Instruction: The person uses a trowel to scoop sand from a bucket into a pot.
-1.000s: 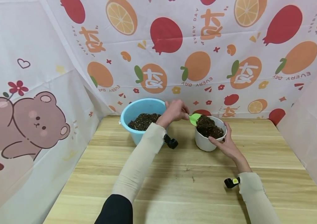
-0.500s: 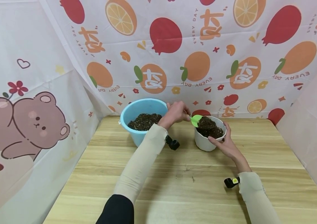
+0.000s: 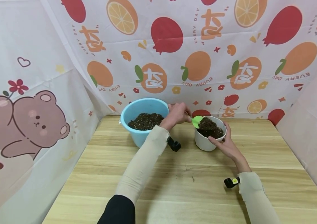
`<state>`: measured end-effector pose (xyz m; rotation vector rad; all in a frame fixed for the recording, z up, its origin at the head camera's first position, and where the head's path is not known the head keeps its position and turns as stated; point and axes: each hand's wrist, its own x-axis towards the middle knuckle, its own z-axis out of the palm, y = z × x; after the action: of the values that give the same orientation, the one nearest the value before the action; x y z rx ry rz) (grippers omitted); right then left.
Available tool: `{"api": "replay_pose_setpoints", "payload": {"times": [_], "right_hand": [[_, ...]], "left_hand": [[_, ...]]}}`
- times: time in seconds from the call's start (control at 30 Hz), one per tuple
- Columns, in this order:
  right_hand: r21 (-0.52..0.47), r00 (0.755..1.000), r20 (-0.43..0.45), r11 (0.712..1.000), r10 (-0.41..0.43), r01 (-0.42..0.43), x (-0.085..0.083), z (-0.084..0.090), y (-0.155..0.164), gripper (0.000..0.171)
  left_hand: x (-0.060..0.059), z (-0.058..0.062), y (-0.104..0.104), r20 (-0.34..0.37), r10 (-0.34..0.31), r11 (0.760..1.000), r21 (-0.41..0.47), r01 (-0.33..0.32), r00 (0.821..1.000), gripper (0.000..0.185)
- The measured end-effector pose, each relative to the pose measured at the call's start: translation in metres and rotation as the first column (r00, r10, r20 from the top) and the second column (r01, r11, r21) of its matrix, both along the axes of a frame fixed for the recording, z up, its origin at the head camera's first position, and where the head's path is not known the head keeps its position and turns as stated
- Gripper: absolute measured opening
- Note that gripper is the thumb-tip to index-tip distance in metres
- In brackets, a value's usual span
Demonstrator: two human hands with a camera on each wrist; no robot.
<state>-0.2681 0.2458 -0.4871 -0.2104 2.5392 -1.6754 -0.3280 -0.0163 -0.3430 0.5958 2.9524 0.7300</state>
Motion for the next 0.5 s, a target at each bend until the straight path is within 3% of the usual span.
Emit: {"api": "replay_pose_setpoints", "payload": {"times": [0.5], "right_hand": [[-0.021,1.0,0.001,1.0,0.002,-0.002,-0.0029,-0.0036,0.0018,0.108]], "left_hand": [[-0.0007,-0.0082,0.0072,-0.018,0.007,0.999,-0.034,-0.008,1.0,0.011]]}}
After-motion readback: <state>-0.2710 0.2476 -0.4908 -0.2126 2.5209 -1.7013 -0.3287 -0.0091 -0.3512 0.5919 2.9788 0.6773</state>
